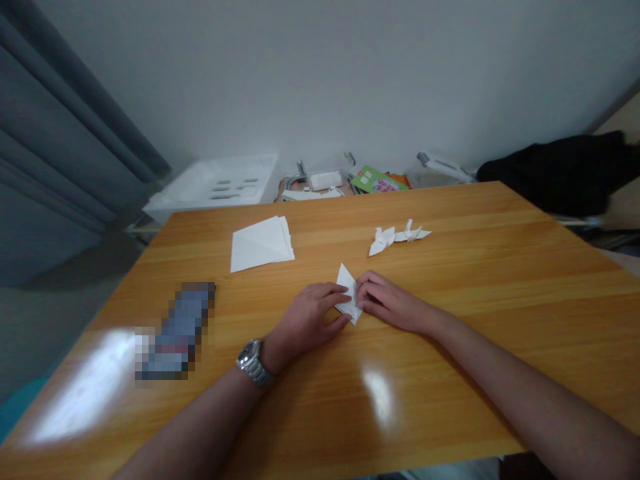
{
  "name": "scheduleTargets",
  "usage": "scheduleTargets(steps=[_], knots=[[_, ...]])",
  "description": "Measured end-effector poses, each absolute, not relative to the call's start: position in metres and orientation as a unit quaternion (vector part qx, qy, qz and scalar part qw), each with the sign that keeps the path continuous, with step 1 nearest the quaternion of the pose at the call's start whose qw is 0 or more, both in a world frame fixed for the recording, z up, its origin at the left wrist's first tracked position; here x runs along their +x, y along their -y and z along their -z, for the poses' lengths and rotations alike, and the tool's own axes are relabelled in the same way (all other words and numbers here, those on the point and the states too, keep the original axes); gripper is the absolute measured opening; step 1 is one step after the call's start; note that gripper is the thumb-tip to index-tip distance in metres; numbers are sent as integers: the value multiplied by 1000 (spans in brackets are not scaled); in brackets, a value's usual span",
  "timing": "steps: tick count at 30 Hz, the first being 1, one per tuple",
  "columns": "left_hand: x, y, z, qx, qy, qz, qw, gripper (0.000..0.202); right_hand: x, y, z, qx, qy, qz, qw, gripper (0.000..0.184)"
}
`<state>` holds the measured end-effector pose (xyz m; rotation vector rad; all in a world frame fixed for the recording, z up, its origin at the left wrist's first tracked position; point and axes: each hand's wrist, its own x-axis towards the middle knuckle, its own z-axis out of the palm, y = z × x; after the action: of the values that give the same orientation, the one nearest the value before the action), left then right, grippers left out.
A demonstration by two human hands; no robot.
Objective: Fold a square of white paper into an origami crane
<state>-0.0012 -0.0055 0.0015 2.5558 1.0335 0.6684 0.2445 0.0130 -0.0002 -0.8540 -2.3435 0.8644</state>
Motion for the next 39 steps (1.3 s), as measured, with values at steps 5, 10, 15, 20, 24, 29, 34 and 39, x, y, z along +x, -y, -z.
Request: scheduleTargets(steps=[5, 10, 15, 20, 24, 29, 34, 39], knots=[[-1, 4, -1, 885, -365, -242, 158, 26, 244, -12, -2, -323, 854, -318, 255, 16], [2, 5, 2, 870, -394, -252, 158, 24, 243, -9, -3, -325, 849, -318, 268, 13], [3, 5, 5, 859, -415, -249, 166, 30, 246, -6, -5, -319, 868, -272, 268, 30], [2, 4, 9, 867, -404, -250, 153, 34, 246, -6, -5, -322, 881, -227, 261, 47], [1, 2, 11, 867, -416, -245, 122, 35, 245, -5, -6, -333, 884, -219, 244, 43], [1, 0, 7, 865, -417, -243, 136, 30, 243, -6, -5, -335, 884, -209, 250, 31], [2, 0, 3, 861, -427, -237, 141, 24, 241, -9, 0, -353, 876, -192, 266, 23], [2, 0, 3, 856, -433, -241, 147, 21, 239, -11, 1, -354, 882, -171, 260, 19]])
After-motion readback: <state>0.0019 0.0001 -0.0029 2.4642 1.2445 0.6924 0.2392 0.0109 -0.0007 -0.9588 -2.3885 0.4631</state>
